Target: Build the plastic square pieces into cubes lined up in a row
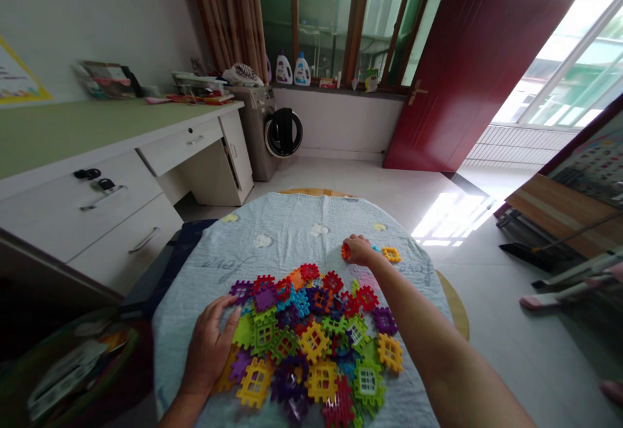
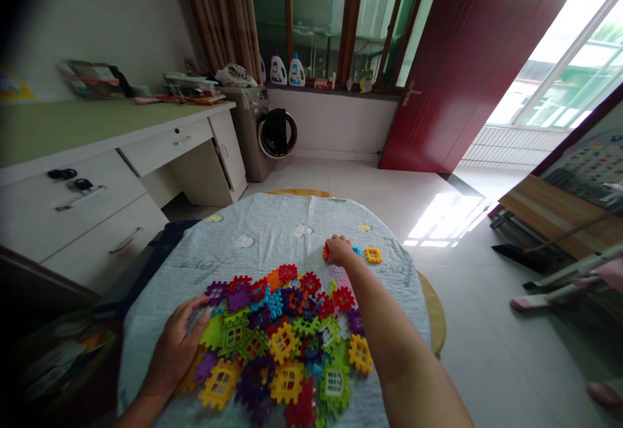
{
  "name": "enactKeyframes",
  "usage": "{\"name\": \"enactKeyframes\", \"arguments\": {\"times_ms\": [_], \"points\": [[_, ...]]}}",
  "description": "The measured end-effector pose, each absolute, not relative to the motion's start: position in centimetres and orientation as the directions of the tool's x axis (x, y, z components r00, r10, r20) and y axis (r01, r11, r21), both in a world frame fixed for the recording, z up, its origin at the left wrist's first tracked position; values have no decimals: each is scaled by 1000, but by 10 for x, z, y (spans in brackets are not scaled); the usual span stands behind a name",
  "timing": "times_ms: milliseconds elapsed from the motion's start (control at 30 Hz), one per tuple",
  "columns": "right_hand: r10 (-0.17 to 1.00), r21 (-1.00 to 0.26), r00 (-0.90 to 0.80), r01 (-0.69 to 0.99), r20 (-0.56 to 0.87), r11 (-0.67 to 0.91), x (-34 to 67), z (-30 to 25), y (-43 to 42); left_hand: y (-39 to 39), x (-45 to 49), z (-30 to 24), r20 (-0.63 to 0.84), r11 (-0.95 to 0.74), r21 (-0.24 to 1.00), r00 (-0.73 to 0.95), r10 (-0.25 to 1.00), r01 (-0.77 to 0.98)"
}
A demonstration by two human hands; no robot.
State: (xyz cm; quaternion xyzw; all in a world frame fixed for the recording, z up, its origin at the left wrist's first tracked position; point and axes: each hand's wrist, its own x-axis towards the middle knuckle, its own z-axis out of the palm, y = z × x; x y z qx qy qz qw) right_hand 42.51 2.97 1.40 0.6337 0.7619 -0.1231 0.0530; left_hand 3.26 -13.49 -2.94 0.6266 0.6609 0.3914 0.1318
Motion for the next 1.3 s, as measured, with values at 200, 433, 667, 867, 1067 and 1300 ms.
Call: {"name": "enactKeyframes", "arguments": {"times_ms": [200,433,667,867,1067,1300], "points": [[960,-153,-175,978,-218,143,433,15,32,-135,34,-29,315,-91,682,-179,932,726],[991,-199,-58,979,-121,33,473,28,34,-135,33,-28,304,-86,690,-179,936,718],[983,-183,-103,980,-150,75,454,21,18,-135,33,-29,301,-88,694,-177,937,715],[969,-126,-153,984,-196,129,435,14,19,-135,35,-25,317,-96,690,-180,931,718],[968,-112,-165,983,-191,145,433,14,24,-135,34,-26,318,-100,686,-173,932,721],[975,-156,-158,979,-154,133,429,16,20,-136,35,-24,331,-105,673,-171,928,733]]}}
